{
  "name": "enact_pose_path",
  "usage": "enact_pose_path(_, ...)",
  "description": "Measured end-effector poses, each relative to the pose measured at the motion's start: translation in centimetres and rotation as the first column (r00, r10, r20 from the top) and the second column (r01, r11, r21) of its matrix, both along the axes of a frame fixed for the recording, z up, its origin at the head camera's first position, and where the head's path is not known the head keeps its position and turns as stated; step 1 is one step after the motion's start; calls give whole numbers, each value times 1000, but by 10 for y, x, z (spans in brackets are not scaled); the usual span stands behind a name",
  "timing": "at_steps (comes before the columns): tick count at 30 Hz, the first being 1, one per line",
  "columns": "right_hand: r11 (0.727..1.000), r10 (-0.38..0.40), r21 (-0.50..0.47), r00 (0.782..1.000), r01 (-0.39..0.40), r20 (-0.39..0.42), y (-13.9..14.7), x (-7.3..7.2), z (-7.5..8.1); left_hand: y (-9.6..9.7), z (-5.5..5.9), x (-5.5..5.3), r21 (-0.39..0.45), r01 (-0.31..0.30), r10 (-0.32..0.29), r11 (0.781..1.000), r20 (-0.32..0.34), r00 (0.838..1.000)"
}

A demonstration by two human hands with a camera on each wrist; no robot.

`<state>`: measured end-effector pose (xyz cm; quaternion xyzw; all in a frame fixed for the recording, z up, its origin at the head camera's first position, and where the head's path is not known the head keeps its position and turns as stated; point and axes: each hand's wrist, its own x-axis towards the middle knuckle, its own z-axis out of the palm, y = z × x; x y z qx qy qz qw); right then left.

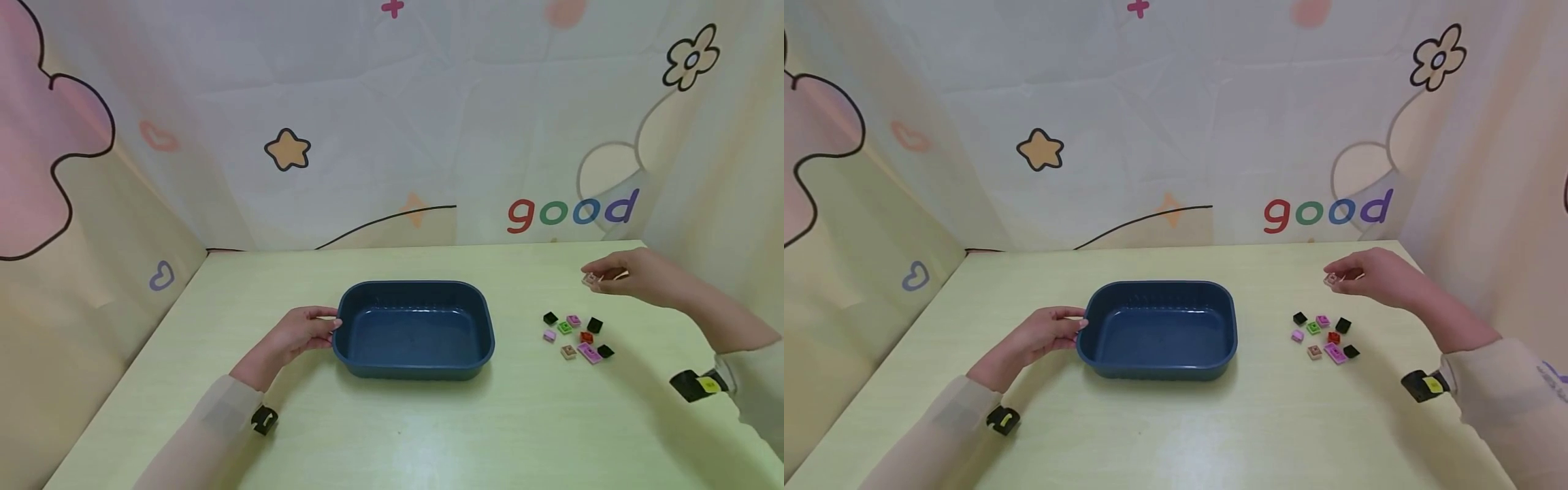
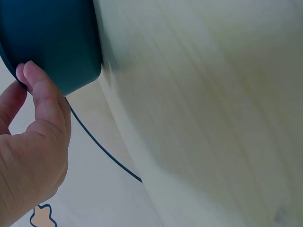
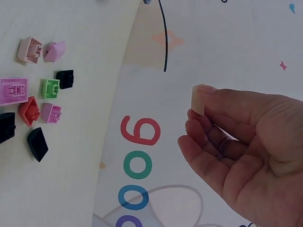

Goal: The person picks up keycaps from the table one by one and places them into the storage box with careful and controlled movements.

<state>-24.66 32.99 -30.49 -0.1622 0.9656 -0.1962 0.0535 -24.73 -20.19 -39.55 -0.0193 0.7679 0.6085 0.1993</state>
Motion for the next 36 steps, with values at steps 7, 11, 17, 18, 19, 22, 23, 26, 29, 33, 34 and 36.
enact_pose_path(7,1000,18,15,1000,-18,-9,-14,-3,17,1,-2,-2,0,6,-6,1000,1,1000)
enact_pose_path(11,1000,30,1,1000,-30,-6,-19,-7,25,1,-3,-3,-15,-3,3,1000,3,1000)
enact_pose_path(17,999,43,14,999,-43,-8,-31,-9,32,1,-3,-3,-17,-7,7,1000,2,1000)
enact_pose_path(18,999,50,20,999,-50,-10,-34,-10,33,1,-3,-3,-17,-5,5,1000,0,1000)
enact_pose_path(19,998,62,28,998,-61,-15,-37,-10,34,2,-3,-3,-18,-4,4,1000,-2,1000)
enact_pose_path(22,995,88,44,996,-87,-21,-47,-10,35,1,-3,-3,-9,1,-1,1000,-3,1000)
enact_pose_path(23,994,98,44,995,-97,-22,-51,-10,36,1,-3,-2,-5,1,-1,1000,-3,1000)
enact_pose_path(26,993,116,32,993,-116,-17,-60,-12,36,1,-4,-1,0,0,0,1000,1,1000)
enact_pose_path(29,990,143,11,989,-143,-20,-69,-16,37,2,-3,0,-3,-7,7,1000,5,1000)
enact_pose_path(33,984,177,11,984,-177,-33,-80,-21,41,1,-2,0,-4,-9,9,1000,7,1000)
enact_pose_path(34,983,186,14,982,-185,-36,-83,-22,43,1,-2,-1,-5,-10,10,1000,8,1000)
enact_pose_path(36,978,210,15,977,-209,-44,-89,-25,46,0,-1,-1,-9,-12,12,1000,10,1000)
